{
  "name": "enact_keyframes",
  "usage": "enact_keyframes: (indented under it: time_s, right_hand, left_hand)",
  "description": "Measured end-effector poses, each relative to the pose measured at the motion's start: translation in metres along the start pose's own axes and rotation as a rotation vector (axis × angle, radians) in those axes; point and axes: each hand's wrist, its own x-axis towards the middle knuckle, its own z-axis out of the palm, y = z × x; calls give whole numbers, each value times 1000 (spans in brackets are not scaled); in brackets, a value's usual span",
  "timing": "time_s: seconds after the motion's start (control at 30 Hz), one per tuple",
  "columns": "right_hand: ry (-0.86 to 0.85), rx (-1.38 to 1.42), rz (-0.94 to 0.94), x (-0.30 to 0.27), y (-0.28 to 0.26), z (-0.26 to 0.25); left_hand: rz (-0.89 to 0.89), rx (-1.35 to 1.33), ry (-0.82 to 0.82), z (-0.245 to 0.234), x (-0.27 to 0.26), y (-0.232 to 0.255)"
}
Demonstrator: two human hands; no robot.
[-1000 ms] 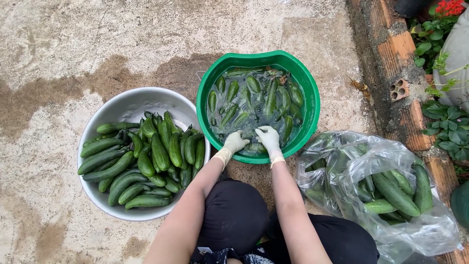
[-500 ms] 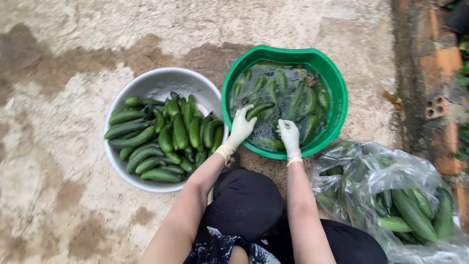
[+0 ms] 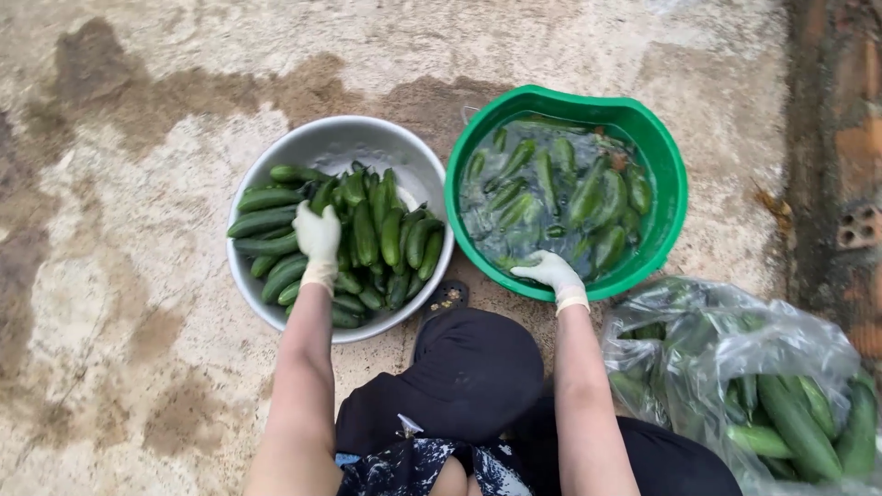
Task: A person wearing gloves washes cucumbers in a basin of water and transfers them to another basin.
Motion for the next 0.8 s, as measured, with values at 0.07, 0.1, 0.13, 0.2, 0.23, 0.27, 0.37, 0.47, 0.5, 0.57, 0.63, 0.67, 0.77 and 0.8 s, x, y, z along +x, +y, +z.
enact_keyframes:
  time_s: [0.07, 0.1, 0.13, 0.2, 0.23, 0.27, 0.37, 0.47, 0.5, 0.57, 0.63, 0.67, 0.77, 0.8]
  right_hand:
    - [-14, -68, 29, 3, 4, -2]
    - [-44, -150, 40, 3, 7, -2]
    - [-38, -137, 64, 17, 24, 6]
    - [23, -342, 79, 52, 53, 19]
    - [29, -333, 90, 50, 52, 18]
    - [36, -279, 77, 47, 52, 18]
    - [46, -107, 41, 40, 46, 7]
    - [57, 212, -23, 10, 28, -5]
    - [67, 412, -60, -4, 21, -10]
    - [99, 447, -55, 10, 32, -3]
    - [130, 482, -52, 21, 39, 3]
    - [160, 486, -66, 25, 42, 4]
    - [204, 454, -75, 16, 36, 8]
    - [220, 417, -72, 10, 32, 5]
  left_hand:
    - [13, 41, 17, 13, 7, -17]
    - [7, 82, 52, 19, 10, -27]
    - [22, 85, 29, 16, 1, -22]
    - [-14, 148, -4, 8, -8, -10]
    - [-2, 149, -13, 4, -11, -5]
    - [-6, 188, -32, 1, -14, -1]
    - [-30, 248, -75, -1, -16, 12]
    - [-51, 301, -101, -3, -12, 13]
    - [-52, 330, -106, -3, -11, 11]
    - [6, 371, -101, -17, -21, 23]
    - [64, 411, -95, -35, -38, 49]
    - [158, 456, -72, -45, -50, 69]
    - [403, 446, -43, -66, -102, 129]
    - [555, 386, -34, -71, -121, 152]
